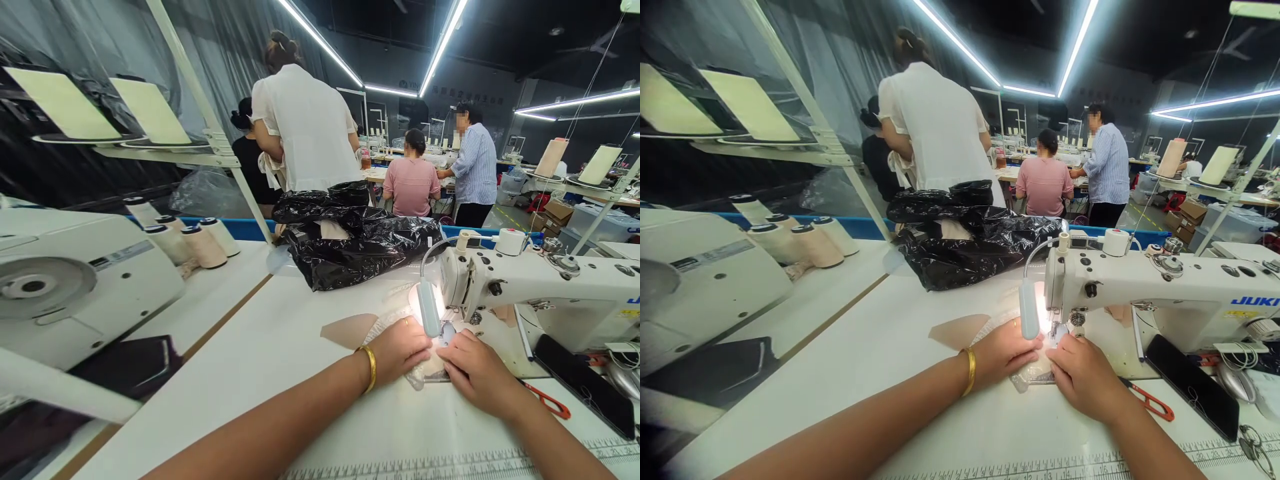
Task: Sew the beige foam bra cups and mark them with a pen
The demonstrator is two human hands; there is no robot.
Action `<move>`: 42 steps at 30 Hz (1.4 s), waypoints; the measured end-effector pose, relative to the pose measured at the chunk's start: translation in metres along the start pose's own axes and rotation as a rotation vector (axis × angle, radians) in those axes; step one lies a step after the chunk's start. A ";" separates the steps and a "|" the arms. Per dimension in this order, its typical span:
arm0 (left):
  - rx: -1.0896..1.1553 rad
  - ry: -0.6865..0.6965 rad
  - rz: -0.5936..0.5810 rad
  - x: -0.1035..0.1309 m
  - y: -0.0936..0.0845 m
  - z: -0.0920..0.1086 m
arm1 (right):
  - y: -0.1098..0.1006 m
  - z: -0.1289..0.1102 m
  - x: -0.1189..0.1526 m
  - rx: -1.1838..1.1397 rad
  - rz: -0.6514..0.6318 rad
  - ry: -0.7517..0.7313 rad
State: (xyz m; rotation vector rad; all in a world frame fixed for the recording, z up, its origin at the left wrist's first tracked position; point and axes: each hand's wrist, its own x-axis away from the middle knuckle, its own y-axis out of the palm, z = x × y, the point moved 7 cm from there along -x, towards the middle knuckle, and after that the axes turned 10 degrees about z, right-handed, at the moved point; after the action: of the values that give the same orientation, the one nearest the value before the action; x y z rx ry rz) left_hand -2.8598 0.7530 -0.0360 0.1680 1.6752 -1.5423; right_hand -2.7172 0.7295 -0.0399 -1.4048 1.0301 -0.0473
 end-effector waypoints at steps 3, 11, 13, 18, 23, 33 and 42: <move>0.007 0.025 -0.020 -0.007 0.000 -0.005 | 0.001 0.005 -0.001 0.003 0.029 0.021; 0.026 0.035 -0.025 -0.014 -0.002 -0.011 | 0.000 0.005 -0.001 0.018 0.010 0.053; 0.027 0.034 -0.018 -0.014 -0.002 -0.012 | 0.000 0.004 -0.001 0.026 0.007 0.052; 0.037 0.033 -0.002 -0.016 -0.004 -0.012 | 0.001 0.004 -0.001 0.038 0.016 0.038; 0.050 0.052 0.016 -0.017 -0.007 -0.010 | 0.000 0.005 0.000 0.030 0.037 0.024; 0.065 0.085 0.012 -0.018 -0.008 -0.009 | 0.001 0.009 0.002 0.058 0.061 0.032; 0.020 0.049 0.006 -0.019 -0.006 -0.019 | 0.006 0.013 0.002 0.099 0.057 0.054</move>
State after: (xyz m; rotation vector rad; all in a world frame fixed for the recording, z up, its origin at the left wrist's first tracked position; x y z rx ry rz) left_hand -2.8603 0.7762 -0.0208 0.2227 1.6963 -1.5618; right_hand -2.7118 0.7398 -0.0480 -1.2895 1.0979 -0.0940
